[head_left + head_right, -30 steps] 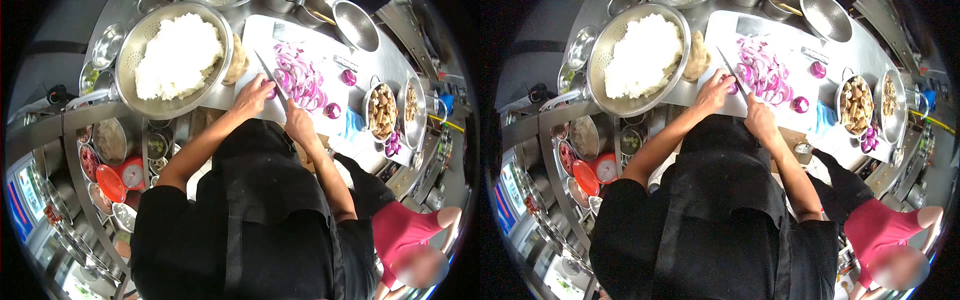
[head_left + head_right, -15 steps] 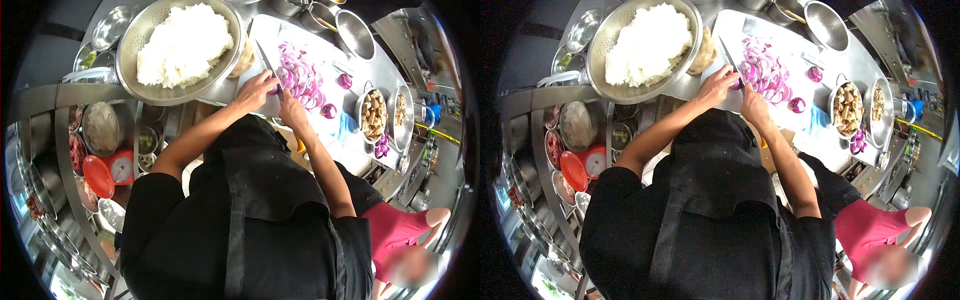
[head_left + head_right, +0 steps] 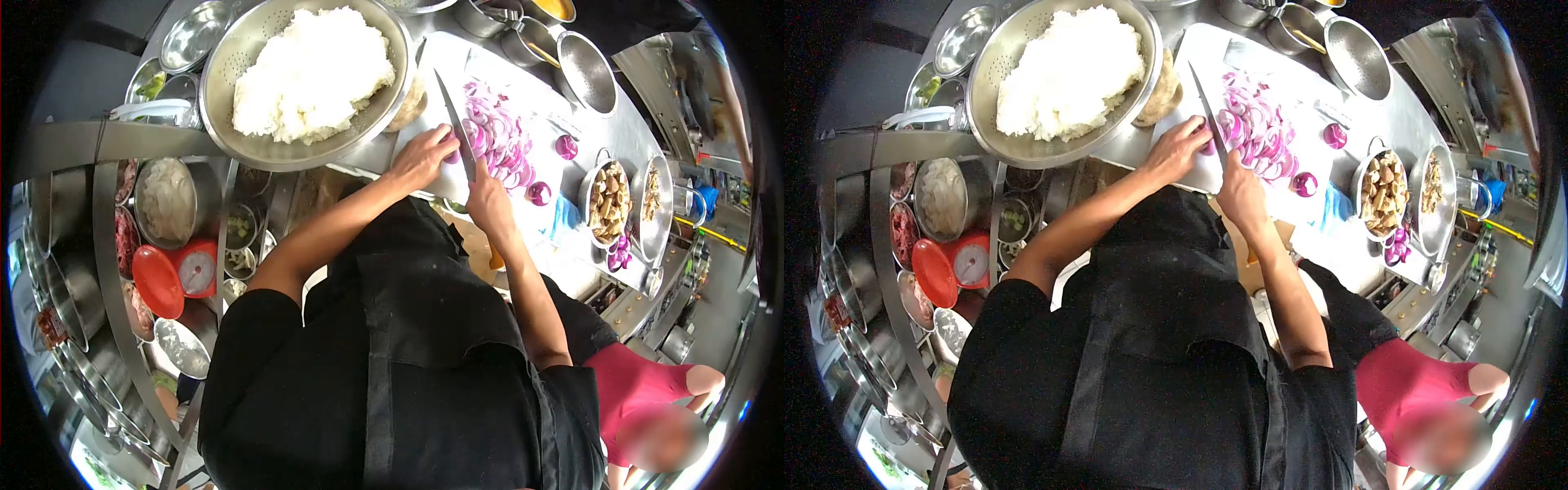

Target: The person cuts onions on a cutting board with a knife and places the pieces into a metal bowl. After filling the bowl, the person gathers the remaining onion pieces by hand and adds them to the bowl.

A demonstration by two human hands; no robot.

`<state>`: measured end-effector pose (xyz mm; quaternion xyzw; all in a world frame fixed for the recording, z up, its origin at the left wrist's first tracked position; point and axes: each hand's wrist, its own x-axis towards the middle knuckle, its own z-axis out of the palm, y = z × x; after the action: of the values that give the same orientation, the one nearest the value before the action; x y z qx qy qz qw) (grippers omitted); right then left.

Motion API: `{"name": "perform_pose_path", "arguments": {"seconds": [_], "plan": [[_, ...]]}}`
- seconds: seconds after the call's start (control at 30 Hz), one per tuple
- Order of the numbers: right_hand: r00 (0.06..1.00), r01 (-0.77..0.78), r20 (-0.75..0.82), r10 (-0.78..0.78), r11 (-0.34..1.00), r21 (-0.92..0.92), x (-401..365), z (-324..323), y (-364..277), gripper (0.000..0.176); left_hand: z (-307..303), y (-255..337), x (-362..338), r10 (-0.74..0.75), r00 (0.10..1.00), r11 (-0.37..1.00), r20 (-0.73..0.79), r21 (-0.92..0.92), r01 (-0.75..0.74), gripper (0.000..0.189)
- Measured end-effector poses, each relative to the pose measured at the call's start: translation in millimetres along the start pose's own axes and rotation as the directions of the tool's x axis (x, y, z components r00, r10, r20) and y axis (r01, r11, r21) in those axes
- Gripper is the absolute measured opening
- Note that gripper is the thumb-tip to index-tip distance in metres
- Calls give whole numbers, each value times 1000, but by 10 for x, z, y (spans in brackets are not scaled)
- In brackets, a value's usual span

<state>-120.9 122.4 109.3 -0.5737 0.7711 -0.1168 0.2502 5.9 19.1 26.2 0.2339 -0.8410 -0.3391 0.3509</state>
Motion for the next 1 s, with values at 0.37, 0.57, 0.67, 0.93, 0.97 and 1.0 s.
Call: {"name": "perform_pose_path", "arguments": {"seconds": [0.37, 0.57, 0.67, 0.93, 0.97, 1.0], "plan": [[998, 7, -67, -8, 1000, -4, 134, 320, 132, 15, -28, 47, 10, -66, 996, 998, 55, -13, 67, 21], [999, -48, -25, 48, 999, 13, -43, 23, -90, 16, 10, 5, -7, -37, 999, 999, 4, 0, 37, 19], [997, 19, -69, -17, 1000, 19, -23, 210, 44, 18, -14, 18, 14, -51, 998, 999, 26, -11, 52, 18], [995, 66, -73, -66, 998, -8, 205, 385, 263, 25, -62, 144, 73, -68, 998, 998, 14, 4, 68, 16], [996, 39, -78, -41, 999, -25, 251, 428, 350, 26, -87, 162, 95, -40, 999, 998, 29, 55, 39, 14], [995, 37, -97, -38, 999, -18, 255, 348, 364, 26, -96, 139, 131, -22, 999, 998, 36, 60, 20, 14]]}}
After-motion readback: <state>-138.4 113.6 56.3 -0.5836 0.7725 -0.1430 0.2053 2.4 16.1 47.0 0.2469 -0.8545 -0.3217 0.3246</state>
